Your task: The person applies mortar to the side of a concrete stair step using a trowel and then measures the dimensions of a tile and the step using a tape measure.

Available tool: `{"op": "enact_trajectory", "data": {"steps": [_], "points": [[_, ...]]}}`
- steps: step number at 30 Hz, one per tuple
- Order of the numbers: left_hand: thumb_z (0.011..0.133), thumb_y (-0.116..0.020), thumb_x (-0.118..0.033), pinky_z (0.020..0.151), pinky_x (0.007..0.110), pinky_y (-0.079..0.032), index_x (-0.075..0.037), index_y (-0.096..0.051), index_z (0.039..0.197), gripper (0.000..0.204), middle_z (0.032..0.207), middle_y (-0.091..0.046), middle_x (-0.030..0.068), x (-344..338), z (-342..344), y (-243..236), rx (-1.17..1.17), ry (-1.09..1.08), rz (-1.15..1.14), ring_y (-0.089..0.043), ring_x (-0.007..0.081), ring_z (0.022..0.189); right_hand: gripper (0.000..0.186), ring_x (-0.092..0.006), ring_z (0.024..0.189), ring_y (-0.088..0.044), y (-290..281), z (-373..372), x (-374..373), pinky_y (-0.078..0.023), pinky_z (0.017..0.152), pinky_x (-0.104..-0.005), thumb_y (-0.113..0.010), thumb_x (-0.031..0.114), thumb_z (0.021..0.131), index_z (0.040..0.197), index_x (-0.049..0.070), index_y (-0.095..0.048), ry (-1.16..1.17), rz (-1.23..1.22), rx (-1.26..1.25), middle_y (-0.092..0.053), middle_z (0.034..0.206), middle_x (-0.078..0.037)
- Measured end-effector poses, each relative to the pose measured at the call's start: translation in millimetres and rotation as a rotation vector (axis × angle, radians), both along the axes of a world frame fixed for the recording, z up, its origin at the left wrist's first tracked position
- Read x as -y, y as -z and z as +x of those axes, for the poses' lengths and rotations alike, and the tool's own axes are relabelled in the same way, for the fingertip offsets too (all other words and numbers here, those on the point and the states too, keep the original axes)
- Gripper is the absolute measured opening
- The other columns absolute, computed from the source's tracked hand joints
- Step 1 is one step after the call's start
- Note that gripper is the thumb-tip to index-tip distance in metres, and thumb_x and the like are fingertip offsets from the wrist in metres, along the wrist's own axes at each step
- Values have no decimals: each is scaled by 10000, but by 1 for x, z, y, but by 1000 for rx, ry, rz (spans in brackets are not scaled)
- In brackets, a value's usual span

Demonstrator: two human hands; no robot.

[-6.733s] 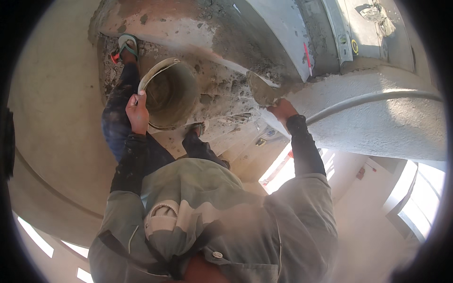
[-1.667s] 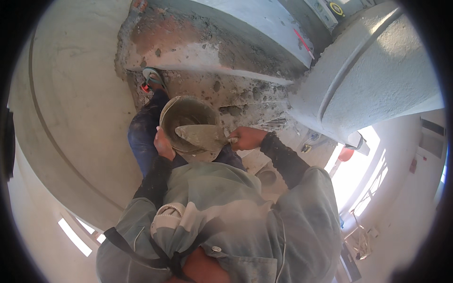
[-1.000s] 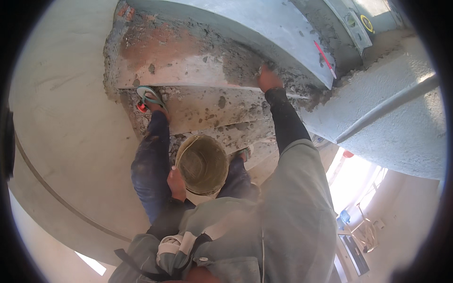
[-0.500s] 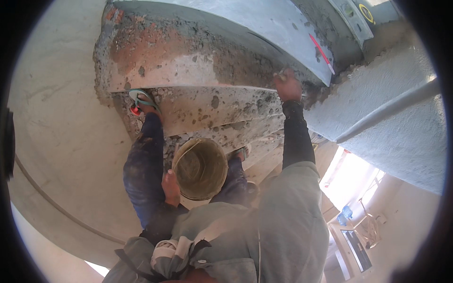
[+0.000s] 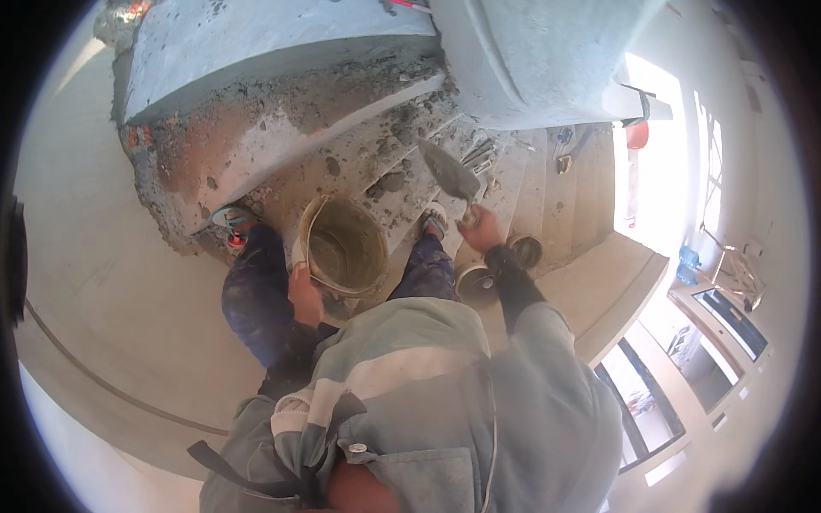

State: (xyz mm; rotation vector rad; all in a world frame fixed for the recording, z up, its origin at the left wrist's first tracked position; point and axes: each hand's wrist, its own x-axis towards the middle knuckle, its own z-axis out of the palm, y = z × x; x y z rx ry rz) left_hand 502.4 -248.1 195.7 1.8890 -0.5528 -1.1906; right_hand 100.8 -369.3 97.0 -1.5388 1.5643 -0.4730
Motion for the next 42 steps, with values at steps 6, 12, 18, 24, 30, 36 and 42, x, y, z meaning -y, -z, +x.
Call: {"op": "enact_trajectory", "data": {"steps": [6, 12, 18, 24, 30, 36, 42], "points": [[1008, -601, -345, 627, 245, -537, -72, -509, 896, 309, 819, -522, -19, 62, -84, -30, -226, 309, 106, -532, 60, 709, 351, -181, 792, -652, -115, 66, -85, -517, 744, -321, -833, 216, 777, 1014, 32, -652, 166, 259, 399, -685, 866, -86], [970, -631, -460, 666, 243, -557, -50, -530, 996, 424, 921, -597, 27, 76, -167, -11, 39, 728, 243, -604, 73, 834, 295, -270, 836, -691, -129, 69, -110, -525, 764, -362, -792, 177, 795, 964, 37, -594, 468, 155, 411, -686, 901, -142], [993, -548, -503, 905, 404, -495, -32, -582, 1139, 494, 1052, -596, 94, 70, -187, 17, 87, 864, 158, -580, 201, 1048, 248, -218, 822, -671, -104, -1, -149, -518, 767, -347, -761, 129, 798, 914, 43, -559, 923, 78, 417, -679, 886, -104], [957, -612, -394, 970, 398, -447, 4, -651, 1127, 435, 1142, -641, 188, 104, -133, -46, 645, 1463, 200, -596, 317, 1109, 166, -137, 809, -634, -1, -99, -212, -510, 760, -319, -741, 90, 792, 894, 44, -620, 1269, -43, 318, -684, 880, -49], [933, -618, -347, 920, 423, -481, 25, -681, 1066, 400, 1046, -681, 212, 133, 30, -101, 900, 1339, 313, -650, 357, 1023, 199, -232, 774, -686, 90, -210, -325, -529, 740, -357, -762, 152, 759, 874, 33, -651, 1367, 19, -169, -696, 820, -104], [950, -579, -300, 925, 403, -485, 35, -667, 1080, 370, 1071, -687, 206, 132, 82, -151, 1016, 1213, 437, -652, 333, 1047, 326, -342, 905, -718, 115, -290, -383, -545, 778, -432, -709, 272, 783, 976, 9, -705, 1254, 767, -522, -720, 923, -219], [965, -598, -351, 958, 401, -466, 32, -633, 1145, 425, 1124, -655, 180, 102, 55, -188, 894, 1193, 334, -625, 294, 1067, 315, -320, 800, -727, 138, -262, -420, -535, 645, -433, -570, 249, 860, 946, -23, -705, 359, 767, -520, -721, 857, -205]]}}
